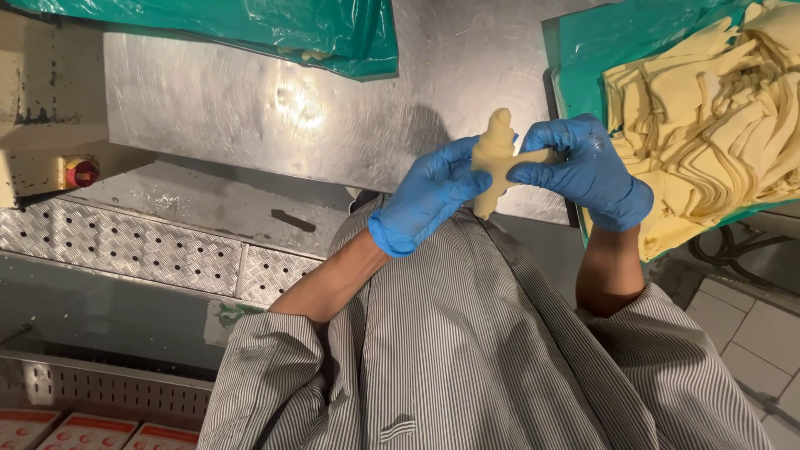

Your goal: Rolling pieces of triangular dough into croissant shapes and placing them onto a baking tray.

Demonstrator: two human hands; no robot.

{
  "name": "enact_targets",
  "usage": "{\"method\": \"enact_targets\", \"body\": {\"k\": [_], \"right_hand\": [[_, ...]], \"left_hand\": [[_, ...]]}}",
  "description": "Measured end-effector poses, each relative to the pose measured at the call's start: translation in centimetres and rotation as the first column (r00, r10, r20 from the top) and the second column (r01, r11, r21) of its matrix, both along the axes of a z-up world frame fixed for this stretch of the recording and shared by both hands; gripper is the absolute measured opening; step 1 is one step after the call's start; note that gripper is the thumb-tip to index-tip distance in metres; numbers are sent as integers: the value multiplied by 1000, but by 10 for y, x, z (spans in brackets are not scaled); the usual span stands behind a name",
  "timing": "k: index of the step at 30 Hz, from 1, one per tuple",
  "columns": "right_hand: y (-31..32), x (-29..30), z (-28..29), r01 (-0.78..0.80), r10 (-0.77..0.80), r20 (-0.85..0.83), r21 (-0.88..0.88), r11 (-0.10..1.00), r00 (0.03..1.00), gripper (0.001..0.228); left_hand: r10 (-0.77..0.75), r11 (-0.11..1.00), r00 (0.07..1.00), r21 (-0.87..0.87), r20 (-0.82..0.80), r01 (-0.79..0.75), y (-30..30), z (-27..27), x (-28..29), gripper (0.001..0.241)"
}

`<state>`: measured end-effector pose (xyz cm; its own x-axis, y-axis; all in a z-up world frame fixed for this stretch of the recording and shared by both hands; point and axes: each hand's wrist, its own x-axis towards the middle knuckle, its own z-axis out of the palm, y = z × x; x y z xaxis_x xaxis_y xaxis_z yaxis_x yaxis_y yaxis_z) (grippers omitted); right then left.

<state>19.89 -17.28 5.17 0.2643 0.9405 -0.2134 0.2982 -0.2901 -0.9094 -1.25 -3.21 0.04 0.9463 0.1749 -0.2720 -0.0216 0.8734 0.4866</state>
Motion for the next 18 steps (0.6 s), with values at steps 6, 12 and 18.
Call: {"method": "enact_targets", "body": {"k": [6,12,18], "right_hand": [[3,1,4,-2,2,26,-3,1000,1000,24],[11,-3,6,8,-8,2,19,1000,1000,22],[38,-12,12,-28,31,-52,51,998,998,19]], "left_hand": [[30,999,1000,-17,-9,-30,3,0,0,57],[12,999,1000,-49,8,-12,8,0,-3,57],[17,995,998,-95,55,-12,27,5,-9,56]]}}
